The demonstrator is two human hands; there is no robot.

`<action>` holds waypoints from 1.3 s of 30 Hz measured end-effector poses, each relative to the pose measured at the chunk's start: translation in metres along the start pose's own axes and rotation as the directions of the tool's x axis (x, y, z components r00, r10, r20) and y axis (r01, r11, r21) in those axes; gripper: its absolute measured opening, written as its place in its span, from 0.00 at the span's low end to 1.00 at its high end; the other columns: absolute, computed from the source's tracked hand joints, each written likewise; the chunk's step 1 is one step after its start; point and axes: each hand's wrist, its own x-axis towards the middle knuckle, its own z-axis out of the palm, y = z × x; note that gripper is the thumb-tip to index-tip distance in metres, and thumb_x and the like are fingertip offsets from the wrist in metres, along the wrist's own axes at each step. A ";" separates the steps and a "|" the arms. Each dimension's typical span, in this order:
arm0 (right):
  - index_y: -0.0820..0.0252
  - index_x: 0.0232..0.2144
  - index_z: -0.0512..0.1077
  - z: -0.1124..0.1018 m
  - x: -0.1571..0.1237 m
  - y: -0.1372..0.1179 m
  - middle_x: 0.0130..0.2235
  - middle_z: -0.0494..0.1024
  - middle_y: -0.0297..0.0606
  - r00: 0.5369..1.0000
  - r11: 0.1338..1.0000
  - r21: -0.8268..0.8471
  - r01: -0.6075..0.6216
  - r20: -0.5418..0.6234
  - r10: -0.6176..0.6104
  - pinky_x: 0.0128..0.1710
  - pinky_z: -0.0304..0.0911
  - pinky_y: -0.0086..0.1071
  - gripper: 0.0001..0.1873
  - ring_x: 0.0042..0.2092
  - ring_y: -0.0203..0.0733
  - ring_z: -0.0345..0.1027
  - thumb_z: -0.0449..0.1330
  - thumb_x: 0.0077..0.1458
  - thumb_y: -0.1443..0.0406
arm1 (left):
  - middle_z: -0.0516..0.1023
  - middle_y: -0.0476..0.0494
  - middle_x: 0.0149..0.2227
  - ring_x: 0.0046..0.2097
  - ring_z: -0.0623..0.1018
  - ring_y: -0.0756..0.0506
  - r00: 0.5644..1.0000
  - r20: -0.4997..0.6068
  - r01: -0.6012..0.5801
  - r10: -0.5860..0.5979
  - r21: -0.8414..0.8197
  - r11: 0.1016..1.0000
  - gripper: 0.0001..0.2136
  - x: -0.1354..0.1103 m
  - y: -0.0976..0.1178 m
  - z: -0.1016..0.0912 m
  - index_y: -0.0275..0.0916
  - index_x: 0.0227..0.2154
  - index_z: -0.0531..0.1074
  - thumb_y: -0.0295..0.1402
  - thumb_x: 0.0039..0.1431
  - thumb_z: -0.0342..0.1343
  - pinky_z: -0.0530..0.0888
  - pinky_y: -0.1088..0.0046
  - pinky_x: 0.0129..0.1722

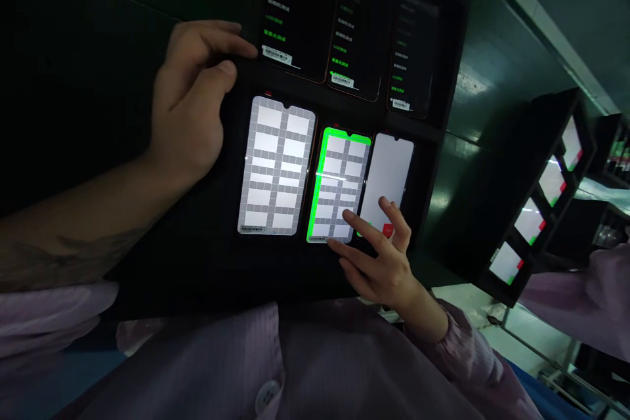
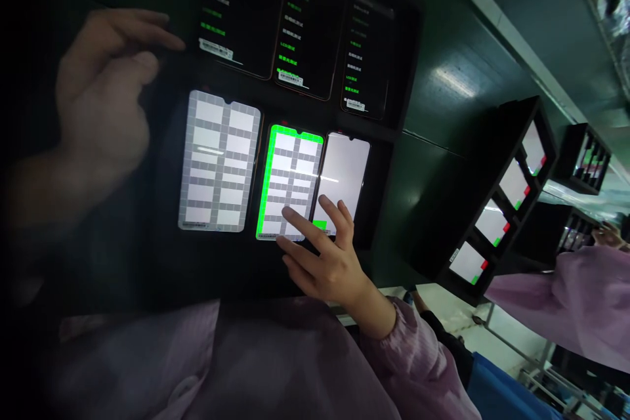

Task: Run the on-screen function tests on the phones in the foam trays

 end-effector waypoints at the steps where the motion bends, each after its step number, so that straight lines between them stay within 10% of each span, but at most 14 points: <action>1: 0.48 0.46 0.83 0.001 0.000 0.000 0.60 0.82 0.35 1.000 1.000 -0.003 -0.007 0.016 0.007 0.74 0.59 0.57 0.12 0.78 0.58 0.47 0.64 0.63 0.65 | 0.76 0.48 0.57 0.70 0.69 0.40 1.000 0.010 -0.009 0.009 -0.001 1.000 0.18 0.000 -0.001 -0.001 0.42 0.46 0.80 0.22 0.57 0.52 0.56 0.45 0.81; 39: 0.47 0.49 0.82 0.018 0.070 0.066 0.70 0.71 0.38 0.971 0.966 -0.189 -0.174 -0.196 0.136 0.71 0.53 0.71 0.15 0.76 0.68 0.52 0.55 0.71 0.63 | 0.77 0.47 0.55 0.69 0.70 0.41 0.996 0.017 -0.092 0.091 0.055 0.994 0.12 0.004 -0.007 -0.003 0.43 0.46 0.82 0.33 0.67 0.55 0.61 0.47 0.79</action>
